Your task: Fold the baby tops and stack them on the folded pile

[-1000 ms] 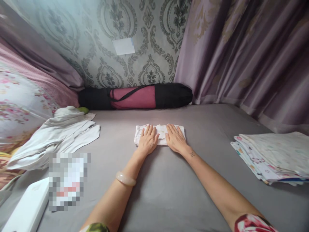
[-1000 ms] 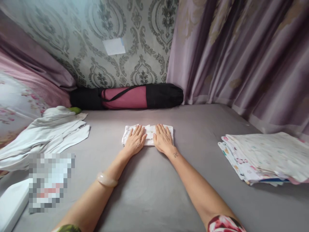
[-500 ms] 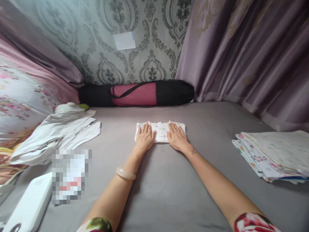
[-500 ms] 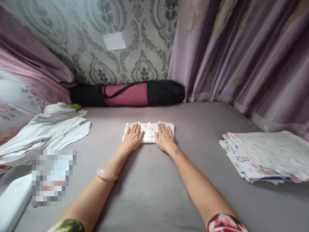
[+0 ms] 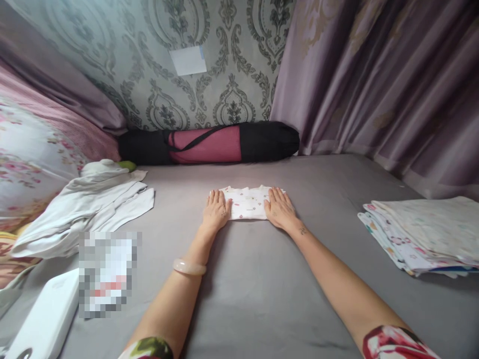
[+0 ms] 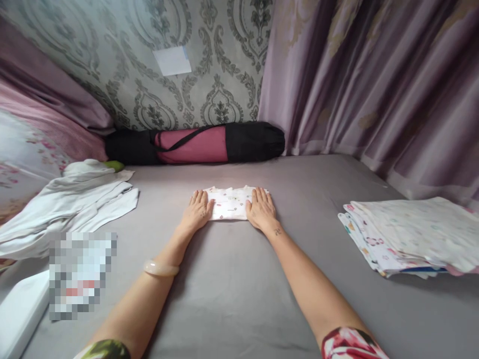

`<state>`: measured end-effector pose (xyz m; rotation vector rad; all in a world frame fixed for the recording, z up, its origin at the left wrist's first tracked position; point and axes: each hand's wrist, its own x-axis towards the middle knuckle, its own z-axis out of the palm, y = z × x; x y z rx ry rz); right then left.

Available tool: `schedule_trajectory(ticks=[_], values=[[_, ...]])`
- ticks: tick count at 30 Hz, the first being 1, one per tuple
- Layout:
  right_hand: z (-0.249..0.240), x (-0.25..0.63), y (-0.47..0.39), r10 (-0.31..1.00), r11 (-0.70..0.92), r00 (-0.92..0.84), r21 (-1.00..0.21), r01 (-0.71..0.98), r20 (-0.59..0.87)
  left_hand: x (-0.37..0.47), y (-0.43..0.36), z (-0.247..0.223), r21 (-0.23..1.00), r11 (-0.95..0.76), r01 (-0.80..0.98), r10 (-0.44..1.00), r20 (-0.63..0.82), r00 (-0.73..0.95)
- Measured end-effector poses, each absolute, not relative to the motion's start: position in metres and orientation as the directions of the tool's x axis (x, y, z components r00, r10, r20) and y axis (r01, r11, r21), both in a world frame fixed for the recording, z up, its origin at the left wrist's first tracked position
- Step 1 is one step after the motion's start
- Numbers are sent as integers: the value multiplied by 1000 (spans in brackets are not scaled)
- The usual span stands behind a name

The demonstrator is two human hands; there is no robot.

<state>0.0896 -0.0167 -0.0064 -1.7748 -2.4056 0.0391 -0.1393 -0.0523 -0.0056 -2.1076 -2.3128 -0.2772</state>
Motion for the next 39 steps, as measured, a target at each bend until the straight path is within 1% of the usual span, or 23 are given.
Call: schedule_trajectory(ticks=[3, 7, 8, 11, 13, 17, 21, 23, 25, 27, 28, 30, 33, 39], values=[[-4, 91, -15, 953, 299, -289, -123, 946, 93, -141, -52, -4, 149, 88, 985, 984, 141, -109], [1, 99, -12, 967, 237, -221, -126, 963, 131, -147, -52, -2, 140, 112, 984, 946, 290, -148], [1, 101, -11, 971, 222, -206, -129, 966, 125, -149, -52, -2, 142, 108, 984, 947, 286, -146], [0, 105, -9, 977, 208, -198, -147, 967, 75, -154, -50, -6, 176, 94, 980, 979, 164, -123], [-2, 105, -8, 977, 209, -200, -154, 966, 68, -156, -48, -9, 204, 104, 973, 985, 116, -130], [-4, 106, -8, 979, 204, -196, -159, 966, 63, -158, -46, -12, 236, 113, 965, 984, 105, -141], [-2, 106, -8, 977, 210, -200, -154, 966, 78, -158, -47, -10, 216, 121, 969, 982, 113, -148], [3, 103, -11, 974, 213, -198, -139, 967, 114, -154, -50, -7, 172, 125, 977, 974, 164, -154], [10, 97, -14, 963, 234, -211, -126, 964, 170, -147, -52, -1, 119, 109, 987, 953, 268, -138], [15, 90, -18, 947, 274, -244, -127, 953, 206, -137, -55, 4, 82, 62, 995, 934, 348, -87], [16, 87, -19, 942, 293, -263, -132, 947, 208, -132, -56, 6, 75, 28, 997, 934, 353, -53], [15, 84, -22, 943, 310, -284, -143, 940, 173, -123, -58, 7, 80, -37, 996, 956, 292, 12], [8, 84, -22, 953, 298, -286, -143, 944, 101, -118, -59, 5, 95, -72, 993, 986, 159, 56], [-1, 88, -20, 955, 293, -284, -131, 947, 88, -119, -59, 3, 96, -57, 994, 994, 95, 48]])
